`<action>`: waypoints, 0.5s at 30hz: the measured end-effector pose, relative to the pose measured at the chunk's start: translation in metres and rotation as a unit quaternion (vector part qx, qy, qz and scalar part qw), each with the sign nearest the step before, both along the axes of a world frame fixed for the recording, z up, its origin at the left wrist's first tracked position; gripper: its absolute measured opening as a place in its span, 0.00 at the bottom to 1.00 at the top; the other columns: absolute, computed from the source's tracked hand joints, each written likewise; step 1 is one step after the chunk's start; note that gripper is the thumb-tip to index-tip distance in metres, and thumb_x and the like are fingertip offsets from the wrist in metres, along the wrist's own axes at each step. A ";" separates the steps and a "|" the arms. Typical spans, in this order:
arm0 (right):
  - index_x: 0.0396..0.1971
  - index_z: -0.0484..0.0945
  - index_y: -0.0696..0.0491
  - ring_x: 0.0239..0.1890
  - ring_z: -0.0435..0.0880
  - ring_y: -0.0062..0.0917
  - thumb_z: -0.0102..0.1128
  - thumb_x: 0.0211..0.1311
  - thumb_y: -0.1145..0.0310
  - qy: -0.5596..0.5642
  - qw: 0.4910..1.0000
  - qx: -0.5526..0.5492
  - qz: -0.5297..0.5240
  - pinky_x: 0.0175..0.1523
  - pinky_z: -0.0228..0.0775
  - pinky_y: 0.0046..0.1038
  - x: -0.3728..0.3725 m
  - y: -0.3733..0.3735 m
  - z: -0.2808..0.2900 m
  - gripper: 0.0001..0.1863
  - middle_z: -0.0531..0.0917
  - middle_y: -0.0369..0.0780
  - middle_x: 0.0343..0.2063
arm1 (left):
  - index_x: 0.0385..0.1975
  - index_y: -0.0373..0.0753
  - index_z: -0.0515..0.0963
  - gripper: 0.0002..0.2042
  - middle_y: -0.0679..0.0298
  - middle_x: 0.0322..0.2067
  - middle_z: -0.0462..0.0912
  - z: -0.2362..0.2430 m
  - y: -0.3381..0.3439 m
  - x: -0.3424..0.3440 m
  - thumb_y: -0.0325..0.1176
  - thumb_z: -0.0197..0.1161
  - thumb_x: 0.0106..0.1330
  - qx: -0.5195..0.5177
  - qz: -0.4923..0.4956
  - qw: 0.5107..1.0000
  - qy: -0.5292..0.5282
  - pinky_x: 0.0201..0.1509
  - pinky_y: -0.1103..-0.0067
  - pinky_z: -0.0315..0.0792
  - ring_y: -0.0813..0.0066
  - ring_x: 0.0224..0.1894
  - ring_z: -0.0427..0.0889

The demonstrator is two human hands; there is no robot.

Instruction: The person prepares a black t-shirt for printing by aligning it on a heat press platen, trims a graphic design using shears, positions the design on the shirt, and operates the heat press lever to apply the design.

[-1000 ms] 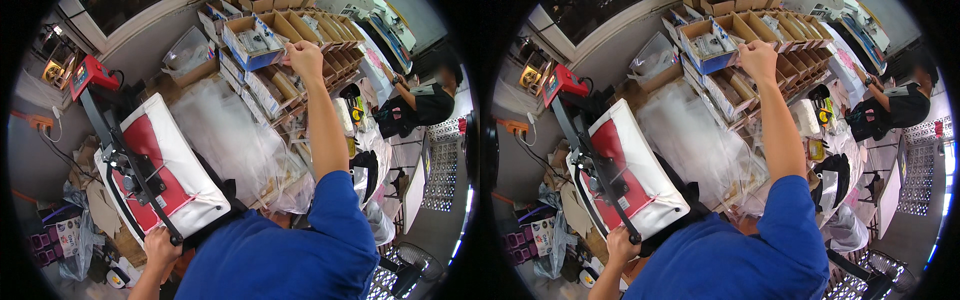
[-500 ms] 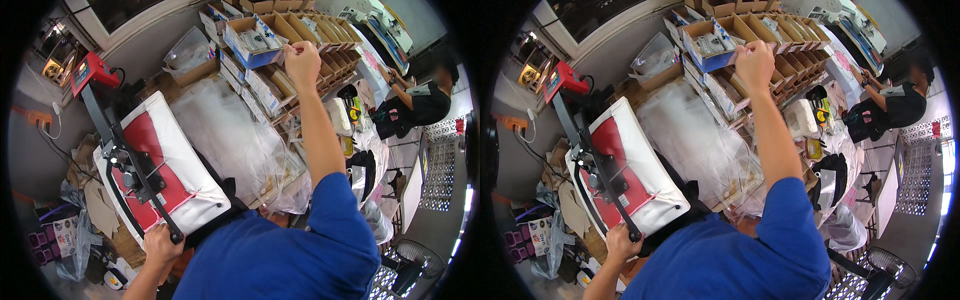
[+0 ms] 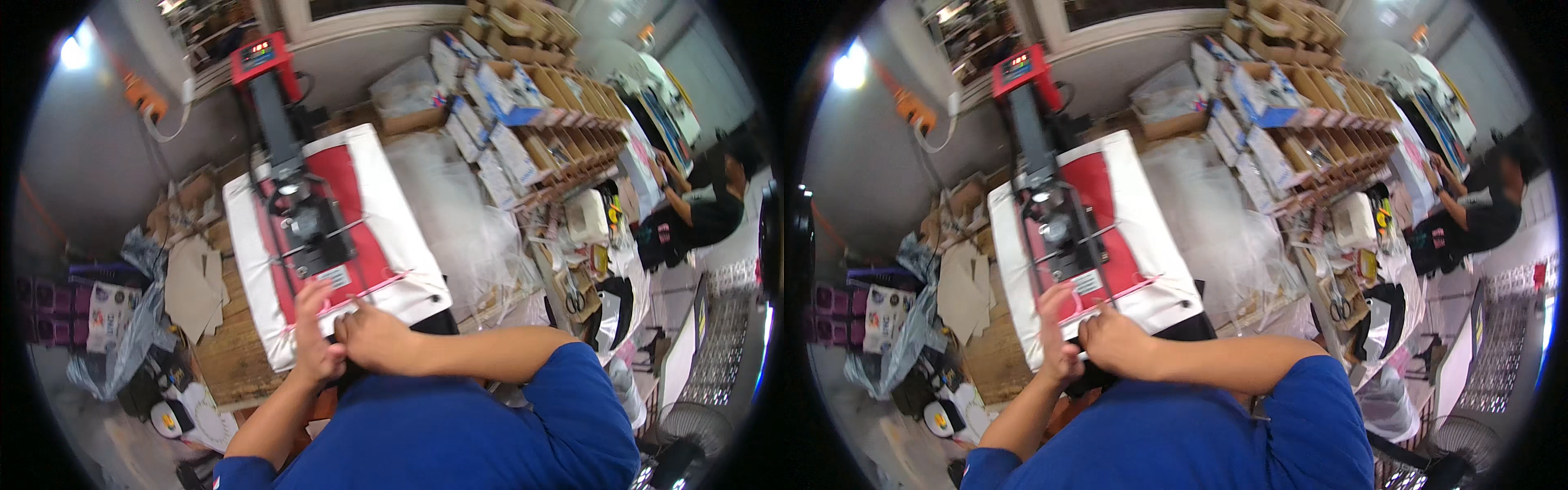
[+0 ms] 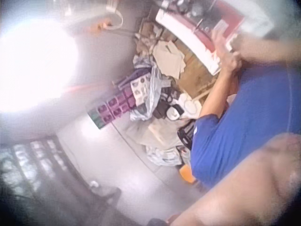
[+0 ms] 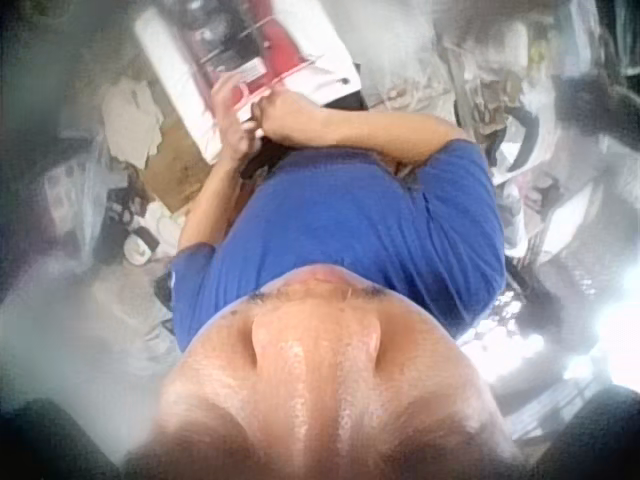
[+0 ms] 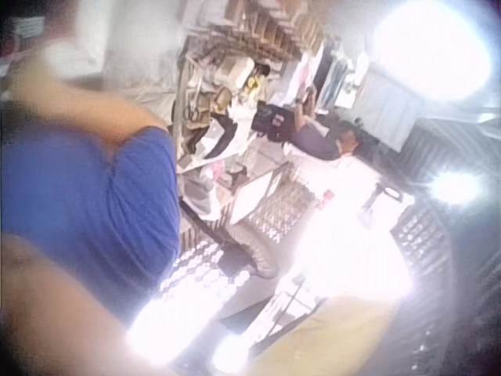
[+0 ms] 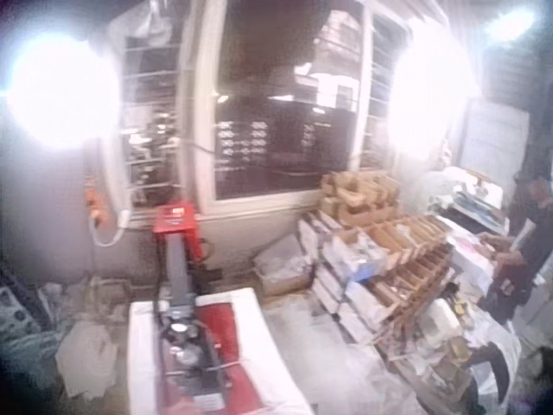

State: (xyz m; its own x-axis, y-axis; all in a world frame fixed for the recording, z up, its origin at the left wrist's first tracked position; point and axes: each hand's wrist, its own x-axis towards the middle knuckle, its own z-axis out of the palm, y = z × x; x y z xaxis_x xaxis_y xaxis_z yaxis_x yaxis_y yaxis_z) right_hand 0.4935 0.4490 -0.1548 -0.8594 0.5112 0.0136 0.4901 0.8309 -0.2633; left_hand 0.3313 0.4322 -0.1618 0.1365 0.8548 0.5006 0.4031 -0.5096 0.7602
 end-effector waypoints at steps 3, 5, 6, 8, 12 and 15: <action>0.39 0.79 0.53 0.39 0.85 0.41 0.59 0.53 0.64 0.147 0.969 -0.182 0.081 0.50 0.75 0.40 -0.017 0.019 -0.015 0.14 0.84 0.47 0.34 | 0.48 0.31 0.76 0.31 0.48 0.48 0.79 0.006 0.001 -0.005 0.59 0.49 0.69 0.026 -0.045 0.998 0.048 0.66 0.56 0.62 0.49 0.52 0.78; 0.38 0.82 0.53 0.39 0.85 0.41 0.59 0.50 0.66 0.314 0.907 -0.278 0.027 0.48 0.76 0.40 -0.029 0.013 -0.069 0.14 0.85 0.46 0.34 | 0.40 0.32 0.79 0.22 0.50 0.40 0.81 0.004 -0.002 -0.010 0.49 0.57 0.65 0.002 -0.065 0.998 0.014 0.61 0.57 0.67 0.48 0.45 0.81; 0.38 0.83 0.53 0.39 0.85 0.41 0.59 0.49 0.66 0.392 0.862 -0.320 -0.013 0.46 0.76 0.40 -0.029 0.007 -0.092 0.15 0.86 0.46 0.34 | 0.34 0.35 0.80 0.12 0.54 0.37 0.82 0.005 -0.002 -0.005 0.38 0.66 0.58 -0.002 -0.060 0.998 -0.025 0.56 0.62 0.71 0.52 0.44 0.81; 0.38 0.83 0.53 0.39 0.85 0.41 0.60 0.49 0.66 0.385 0.863 -0.323 -0.054 0.47 0.75 0.40 -0.027 -0.002 -0.103 0.15 0.85 0.46 0.34 | 0.33 0.36 0.80 0.11 0.54 0.36 0.81 0.010 -0.002 0.001 0.36 0.66 0.57 -0.026 -0.051 0.998 -0.013 0.53 0.63 0.71 0.52 0.42 0.80; 0.40 0.82 0.52 0.41 0.84 0.40 0.61 0.50 0.66 0.352 0.885 -0.293 -0.076 0.49 0.74 0.40 -0.029 -0.003 -0.099 0.16 0.85 0.46 0.36 | 0.31 0.36 0.80 0.07 0.54 0.35 0.82 0.015 0.016 0.010 0.30 0.67 0.56 -0.003 -0.098 0.995 -0.011 0.51 0.64 0.71 0.53 0.42 0.80; 0.41 0.82 0.52 0.42 0.83 0.40 0.62 0.50 0.66 0.362 0.887 -0.271 -0.098 0.50 0.73 0.39 -0.028 -0.007 -0.100 0.16 0.84 0.46 0.38 | 0.32 0.35 0.80 0.06 0.54 0.35 0.82 0.055 0.038 0.040 0.28 0.67 0.57 0.037 -0.143 0.987 -0.061 0.49 0.65 0.73 0.55 0.40 0.82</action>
State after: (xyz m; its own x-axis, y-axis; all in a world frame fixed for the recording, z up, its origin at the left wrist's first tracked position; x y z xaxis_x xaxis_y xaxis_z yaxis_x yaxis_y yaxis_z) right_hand 0.4651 0.4423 -0.2547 -0.6198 0.7497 0.2320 0.1507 0.4038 -0.9024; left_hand 0.3716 0.4704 -0.1065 0.3021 0.7504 0.5879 0.1426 -0.6454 0.7504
